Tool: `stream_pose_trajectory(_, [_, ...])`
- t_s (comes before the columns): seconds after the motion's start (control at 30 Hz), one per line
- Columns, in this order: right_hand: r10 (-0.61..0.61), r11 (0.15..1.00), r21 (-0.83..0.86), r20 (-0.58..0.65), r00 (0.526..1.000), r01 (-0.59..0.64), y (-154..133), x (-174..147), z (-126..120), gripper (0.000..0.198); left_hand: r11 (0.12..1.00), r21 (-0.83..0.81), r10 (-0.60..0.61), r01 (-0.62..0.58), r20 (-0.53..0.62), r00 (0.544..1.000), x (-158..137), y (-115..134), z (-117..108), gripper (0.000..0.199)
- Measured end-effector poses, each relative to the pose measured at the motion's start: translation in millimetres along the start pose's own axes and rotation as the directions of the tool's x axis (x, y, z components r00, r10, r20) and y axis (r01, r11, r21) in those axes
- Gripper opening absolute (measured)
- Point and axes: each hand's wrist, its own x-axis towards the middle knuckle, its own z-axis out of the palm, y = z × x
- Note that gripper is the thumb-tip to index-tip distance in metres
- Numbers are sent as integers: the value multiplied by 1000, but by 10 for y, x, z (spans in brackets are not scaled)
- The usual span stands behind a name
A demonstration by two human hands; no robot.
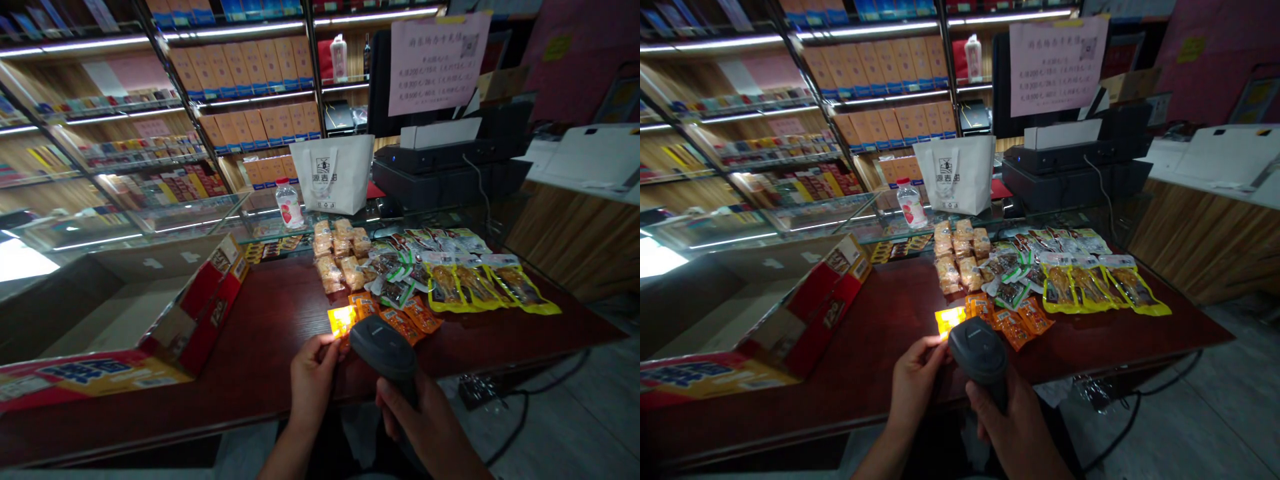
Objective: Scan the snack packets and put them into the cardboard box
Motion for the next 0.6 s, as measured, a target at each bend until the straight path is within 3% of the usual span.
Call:
stream_pose_trajectory(0.1, [-33,999,-1,10,999,33,32,18,-11,46,999,27,21,-21,-8,1000,-5,-2,2,11])
stream_pose_trajectory(0.27, [-6,1000,6,39,999,6,75,39,-68,51,992,-94,-82,84,25,996,24,-17,-8,20])
stream_pose_trajectory(0.43, [18,990,143,-139,990,2,9,87,-197,53,933,-258,-222,250,133,966,244,89,11,31])
stream_pose_trajectory(0.6, [31,986,165,-267,963,14,-74,87,-342,53,869,-267,-330,416,314,890,533,263,224,23])
